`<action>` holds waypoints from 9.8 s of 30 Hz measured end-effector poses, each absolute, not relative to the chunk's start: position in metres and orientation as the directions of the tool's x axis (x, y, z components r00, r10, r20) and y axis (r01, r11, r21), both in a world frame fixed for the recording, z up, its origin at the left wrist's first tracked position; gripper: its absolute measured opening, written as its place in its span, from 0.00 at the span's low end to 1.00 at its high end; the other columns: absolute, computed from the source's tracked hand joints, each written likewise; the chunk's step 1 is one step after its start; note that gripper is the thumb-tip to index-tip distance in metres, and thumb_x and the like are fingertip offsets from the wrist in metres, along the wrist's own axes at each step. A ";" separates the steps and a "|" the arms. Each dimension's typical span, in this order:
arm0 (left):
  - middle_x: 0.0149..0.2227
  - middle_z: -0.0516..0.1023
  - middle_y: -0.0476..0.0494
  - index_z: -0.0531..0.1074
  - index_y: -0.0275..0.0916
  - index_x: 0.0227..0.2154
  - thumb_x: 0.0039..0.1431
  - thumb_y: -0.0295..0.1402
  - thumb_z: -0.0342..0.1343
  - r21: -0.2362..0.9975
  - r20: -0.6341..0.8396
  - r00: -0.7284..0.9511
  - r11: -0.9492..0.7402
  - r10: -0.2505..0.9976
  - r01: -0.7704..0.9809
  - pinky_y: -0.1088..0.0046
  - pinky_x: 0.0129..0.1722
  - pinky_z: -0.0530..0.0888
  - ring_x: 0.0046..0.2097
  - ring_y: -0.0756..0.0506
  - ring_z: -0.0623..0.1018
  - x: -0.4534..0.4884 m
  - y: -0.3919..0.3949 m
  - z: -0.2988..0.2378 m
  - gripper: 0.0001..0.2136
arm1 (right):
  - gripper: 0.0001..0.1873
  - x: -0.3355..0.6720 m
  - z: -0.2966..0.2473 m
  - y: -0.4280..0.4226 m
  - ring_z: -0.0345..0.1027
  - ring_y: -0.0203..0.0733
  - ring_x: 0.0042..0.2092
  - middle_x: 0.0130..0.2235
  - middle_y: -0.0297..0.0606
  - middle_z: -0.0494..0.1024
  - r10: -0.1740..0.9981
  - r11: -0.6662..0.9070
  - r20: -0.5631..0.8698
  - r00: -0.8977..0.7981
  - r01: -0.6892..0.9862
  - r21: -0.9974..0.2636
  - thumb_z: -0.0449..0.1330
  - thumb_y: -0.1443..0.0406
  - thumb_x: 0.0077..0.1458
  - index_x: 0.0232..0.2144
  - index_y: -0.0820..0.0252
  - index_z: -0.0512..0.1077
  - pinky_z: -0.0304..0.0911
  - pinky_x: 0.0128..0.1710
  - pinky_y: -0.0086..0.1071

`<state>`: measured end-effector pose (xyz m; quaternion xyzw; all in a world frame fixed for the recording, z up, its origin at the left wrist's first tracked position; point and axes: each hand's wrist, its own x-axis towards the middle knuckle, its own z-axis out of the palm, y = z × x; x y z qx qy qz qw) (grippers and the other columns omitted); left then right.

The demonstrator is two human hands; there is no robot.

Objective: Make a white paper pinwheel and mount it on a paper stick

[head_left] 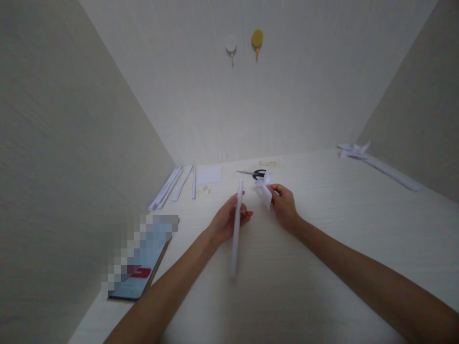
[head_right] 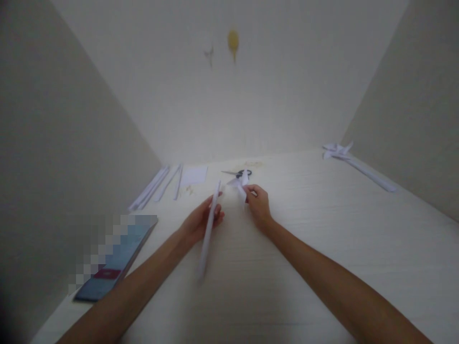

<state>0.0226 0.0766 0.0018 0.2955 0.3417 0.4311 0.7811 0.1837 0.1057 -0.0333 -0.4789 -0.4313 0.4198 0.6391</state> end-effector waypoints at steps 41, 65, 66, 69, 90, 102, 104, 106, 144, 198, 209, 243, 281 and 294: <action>0.25 0.69 0.47 0.65 0.34 0.38 0.50 0.22 0.48 0.811 -0.173 0.385 0.353 0.907 -0.467 0.83 0.14 0.54 0.18 0.58 0.61 0.033 0.075 -0.010 0.11 | 0.09 0.182 -0.028 0.093 0.54 0.30 0.19 0.18 0.30 0.64 0.958 0.205 0.242 0.154 0.222 -0.953 0.57 0.61 0.44 0.21 0.61 0.66 0.48 0.16 0.24; 0.24 0.68 0.48 0.67 0.32 0.33 0.48 0.24 0.50 0.869 -0.124 0.396 0.293 0.910 -0.400 0.80 0.14 0.51 0.16 0.58 0.60 0.036 0.074 -0.011 0.07 | 0.08 0.180 -0.025 0.091 0.54 0.30 0.20 0.17 0.29 0.63 0.944 0.255 0.301 0.135 0.279 -0.926 0.57 0.63 0.43 0.18 0.61 0.65 0.49 0.19 0.26; 0.24 0.68 0.48 0.67 0.32 0.32 0.48 0.24 0.50 0.866 -0.124 0.404 0.298 0.906 -0.401 0.80 0.14 0.51 0.16 0.59 0.60 0.036 0.074 -0.011 0.07 | 0.08 0.180 -0.025 0.091 0.54 0.30 0.20 0.17 0.29 0.63 0.942 0.259 0.306 0.138 0.281 -0.924 0.57 0.64 0.43 0.18 0.61 0.65 0.49 0.19 0.26; 0.25 0.68 0.48 0.67 0.32 0.32 0.48 0.23 0.49 0.858 -0.123 0.430 0.314 0.894 -0.406 0.81 0.14 0.52 0.16 0.59 0.60 0.035 0.075 -0.010 0.07 | 0.07 0.180 -0.025 0.091 0.56 0.31 0.20 0.17 0.29 0.64 0.940 0.272 0.314 0.133 0.266 -0.925 0.57 0.64 0.44 0.19 0.62 0.65 0.51 0.19 0.26; 0.25 0.69 0.47 0.64 0.32 0.37 0.50 0.21 0.47 0.798 -0.156 0.443 0.376 0.883 -0.470 0.83 0.14 0.55 0.17 0.58 0.61 0.033 0.076 -0.008 0.10 | 0.06 0.180 -0.025 0.093 0.63 0.31 0.23 0.23 0.31 0.68 0.961 0.273 0.274 0.039 0.021 -0.962 0.58 0.64 0.44 0.26 0.62 0.66 0.60 0.24 0.27; 0.25 0.67 0.47 0.66 0.33 0.33 0.51 0.21 0.46 0.714 -0.184 0.476 0.450 0.860 -0.537 0.88 0.12 0.55 0.17 0.59 0.60 0.029 0.078 -0.006 0.07 | 0.06 0.178 -0.020 0.089 0.60 0.28 0.21 0.23 0.28 0.66 0.933 0.340 0.341 0.112 0.024 -0.940 0.56 0.64 0.47 0.27 0.60 0.64 0.57 0.21 0.25; 0.24 0.66 0.49 0.66 0.34 0.30 0.52 0.22 0.47 0.679 -0.200 0.464 0.464 0.863 -0.569 0.89 0.12 0.55 0.17 0.60 0.59 0.029 0.079 -0.004 0.05 | 0.06 0.179 -0.019 0.088 0.59 0.27 0.21 0.22 0.27 0.65 0.922 0.360 0.360 0.144 0.022 -0.933 0.56 0.64 0.47 0.26 0.60 0.63 0.55 0.20 0.24; 0.23 0.65 0.50 0.65 0.34 0.29 0.52 0.22 0.47 0.639 -0.214 0.437 0.463 0.874 -0.613 0.90 0.12 0.56 0.17 0.60 0.58 0.028 0.080 -0.003 0.04 | 0.06 0.179 -0.018 0.087 0.58 0.28 0.20 0.20 0.26 0.64 0.921 0.359 0.358 0.153 0.021 -0.933 0.56 0.63 0.47 0.25 0.60 0.62 0.54 0.20 0.24; 0.25 0.73 0.46 0.69 0.32 0.35 0.50 0.28 0.52 0.747 -0.142 0.245 0.266 0.959 -0.609 0.80 0.25 0.67 0.25 0.54 0.71 0.029 0.083 -0.011 0.08 | 0.11 0.148 -0.019 0.048 0.48 0.28 0.20 0.18 0.26 0.56 0.911 0.222 0.134 -0.389 0.191 -0.956 0.56 0.67 0.42 0.16 0.59 0.55 0.46 0.18 0.24; 0.21 0.71 0.50 0.70 0.33 0.24 0.40 0.29 0.56 0.953 0.065 0.061 -0.044 0.996 -0.301 0.78 0.24 0.66 0.24 0.52 0.70 0.037 0.081 -0.024 0.06 | 0.07 0.148 -0.021 0.048 0.51 0.30 0.15 0.13 0.22 0.58 0.970 0.242 0.218 -0.105 0.441 -0.864 0.52 0.62 0.46 0.25 0.57 0.56 0.45 0.15 0.23; 0.22 0.72 0.48 0.69 0.34 0.22 0.40 0.30 0.55 0.953 0.133 0.024 -0.121 0.991 -0.278 0.76 0.25 0.67 0.25 0.50 0.71 0.035 0.083 -0.024 0.05 | 0.07 0.147 -0.025 0.062 0.53 0.30 0.19 0.16 0.26 0.61 0.963 0.265 0.243 -0.113 0.527 -0.807 0.52 0.63 0.45 0.21 0.59 0.57 0.47 0.17 0.24; 0.28 0.70 0.50 0.62 0.36 0.35 0.42 0.26 0.50 0.980 0.068 -0.053 -0.076 0.996 -0.185 0.75 0.28 0.66 0.25 0.53 0.71 0.032 0.084 -0.024 0.13 | 0.16 0.416 -0.007 0.106 0.67 0.47 0.32 0.28 0.50 0.74 0.888 -0.300 0.347 0.301 0.952 -0.059 0.46 0.68 0.50 0.28 0.68 0.73 0.56 0.30 0.32; 0.28 0.70 0.50 0.63 0.36 0.33 0.42 0.25 0.49 0.988 0.056 -0.031 -0.060 0.998 -0.145 0.76 0.27 0.65 0.25 0.53 0.71 0.032 0.082 -0.021 0.11 | 0.19 0.408 -0.025 0.119 0.63 0.56 0.40 0.40 0.57 0.69 0.814 -0.490 0.354 0.461 0.871 -0.008 0.46 0.64 0.51 0.42 0.66 0.68 0.59 0.29 0.38; 0.16 0.65 0.52 0.62 0.37 0.17 0.46 0.29 0.47 0.986 0.108 0.035 -0.103 0.993 -0.128 0.78 0.21 0.61 0.20 0.54 0.65 0.035 0.074 -0.015 0.06 | 0.15 0.316 -0.008 0.102 0.66 0.42 0.35 0.37 0.44 0.71 0.909 0.022 0.417 -0.008 0.999 -0.031 0.46 0.63 0.53 0.38 0.64 0.67 0.58 0.29 0.31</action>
